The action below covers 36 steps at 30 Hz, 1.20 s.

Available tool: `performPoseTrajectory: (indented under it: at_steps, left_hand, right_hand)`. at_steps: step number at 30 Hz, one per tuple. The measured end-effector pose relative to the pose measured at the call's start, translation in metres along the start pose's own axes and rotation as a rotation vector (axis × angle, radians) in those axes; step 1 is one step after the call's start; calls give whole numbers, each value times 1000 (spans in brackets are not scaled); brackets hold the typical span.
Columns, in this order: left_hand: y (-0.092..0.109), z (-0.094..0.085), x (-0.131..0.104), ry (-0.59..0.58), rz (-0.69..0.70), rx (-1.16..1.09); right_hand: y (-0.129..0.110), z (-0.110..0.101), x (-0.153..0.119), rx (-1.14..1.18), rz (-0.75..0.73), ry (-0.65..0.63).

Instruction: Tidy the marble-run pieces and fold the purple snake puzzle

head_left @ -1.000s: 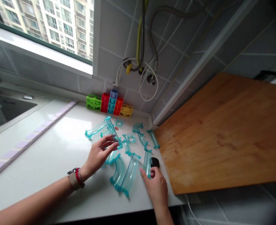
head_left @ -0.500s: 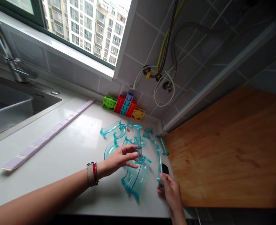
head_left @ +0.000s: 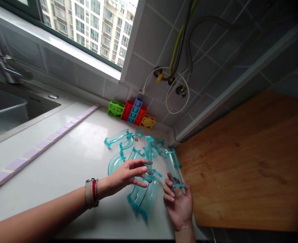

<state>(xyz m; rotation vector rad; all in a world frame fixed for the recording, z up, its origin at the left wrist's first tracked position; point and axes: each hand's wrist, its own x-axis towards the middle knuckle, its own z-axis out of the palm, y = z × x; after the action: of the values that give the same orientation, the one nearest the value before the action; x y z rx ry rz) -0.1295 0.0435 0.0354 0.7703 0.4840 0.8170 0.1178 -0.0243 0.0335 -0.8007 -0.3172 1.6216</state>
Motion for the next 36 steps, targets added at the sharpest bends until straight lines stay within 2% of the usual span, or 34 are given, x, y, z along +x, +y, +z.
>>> performPoseTrajectory:
  at_steps: [4, 7, 11, 14, 19, 25, 31, 36]
  left_hand:
    - [1, 3, 1, 57, 15, 87]
    - [2, 2, 2, 95, 22, 186]
    - [0, -2, 3, 132, 53, 263]
    - [-2, -2, 2, 120, 75, 308]
    - [-4, 0, 0, 107, 75, 351]
    - [-5, 0, 0, 126, 96, 364]
    - [0, 4, 2, 140, 4, 212]
    - [4, 4, 0, 99, -17, 179]
  right_hand:
    - [3, 30, 16, -106, -81, -34]
    - [9, 44, 24, -346, -261, -32]
    - [20, 39, 21, -705, -444, -51]
    - [26, 29, 12, -810, -495, -59]
    - [30, 23, 6, -797, -512, -43]
    - [41, 34, 6, -803, -529, -21]
    - [46, 41, 5, -797, -535, 53]
    - [47, 36, 7, -560, -398, 7]
